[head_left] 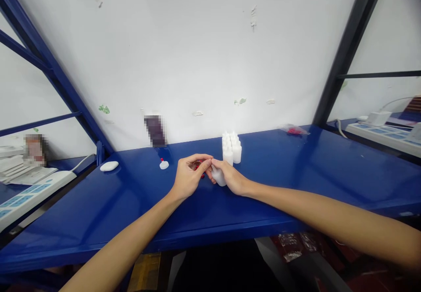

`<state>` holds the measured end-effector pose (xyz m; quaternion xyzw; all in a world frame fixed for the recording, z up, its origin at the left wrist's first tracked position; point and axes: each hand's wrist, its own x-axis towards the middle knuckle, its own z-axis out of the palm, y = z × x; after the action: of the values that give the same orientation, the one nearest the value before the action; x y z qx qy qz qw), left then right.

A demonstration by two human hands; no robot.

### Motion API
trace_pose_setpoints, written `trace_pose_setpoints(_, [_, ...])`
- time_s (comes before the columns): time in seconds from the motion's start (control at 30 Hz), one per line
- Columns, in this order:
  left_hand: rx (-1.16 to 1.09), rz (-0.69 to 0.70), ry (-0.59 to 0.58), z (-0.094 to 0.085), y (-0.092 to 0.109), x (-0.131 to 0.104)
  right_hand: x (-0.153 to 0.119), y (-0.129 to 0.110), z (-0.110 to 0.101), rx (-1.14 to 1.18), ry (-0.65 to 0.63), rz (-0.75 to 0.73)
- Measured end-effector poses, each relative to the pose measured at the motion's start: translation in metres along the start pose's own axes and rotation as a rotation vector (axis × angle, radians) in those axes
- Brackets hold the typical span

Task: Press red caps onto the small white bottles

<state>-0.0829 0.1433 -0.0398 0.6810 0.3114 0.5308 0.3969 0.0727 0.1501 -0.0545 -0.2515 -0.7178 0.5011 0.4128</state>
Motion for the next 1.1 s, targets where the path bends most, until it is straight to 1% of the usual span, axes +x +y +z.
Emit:
trace_pose_setpoints(0.27, [0.022,0.024,-0.040,-0.004,-0.004,-0.001,-0.001,0.001,-0.003,-0.034,0.023,-0.001])
trace_pose_setpoints(0.57, [0.182,0.102,-0.035,-0.006,-0.005,-0.007,-0.002,-0.005,-0.001,-0.041,0.052,0.043])
trace_pose_setpoints(0.67, [0.320,0.188,-0.022,-0.004,-0.002,-0.009,-0.001,-0.003,-0.002,-0.043,0.070,0.066])
trace_pose_setpoints(0.77, [0.439,0.326,-0.037,-0.003,0.001,-0.009,-0.001,0.003,-0.005,-0.069,0.079,0.032])
trace_pose_setpoints(0.83, [0.486,0.373,-0.057,-0.003,0.001,-0.010,-0.001,0.006,-0.007,-0.089,0.091,0.013])
trace_pose_setpoints(1.0, [0.529,0.297,-0.139,-0.002,-0.001,-0.014,-0.006,0.003,-0.009,-0.110,0.057,-0.019])
trace_pose_setpoints(1.1, [0.504,0.300,-0.166,-0.001,-0.001,-0.012,-0.007,-0.004,-0.007,-0.103,0.029,-0.037])
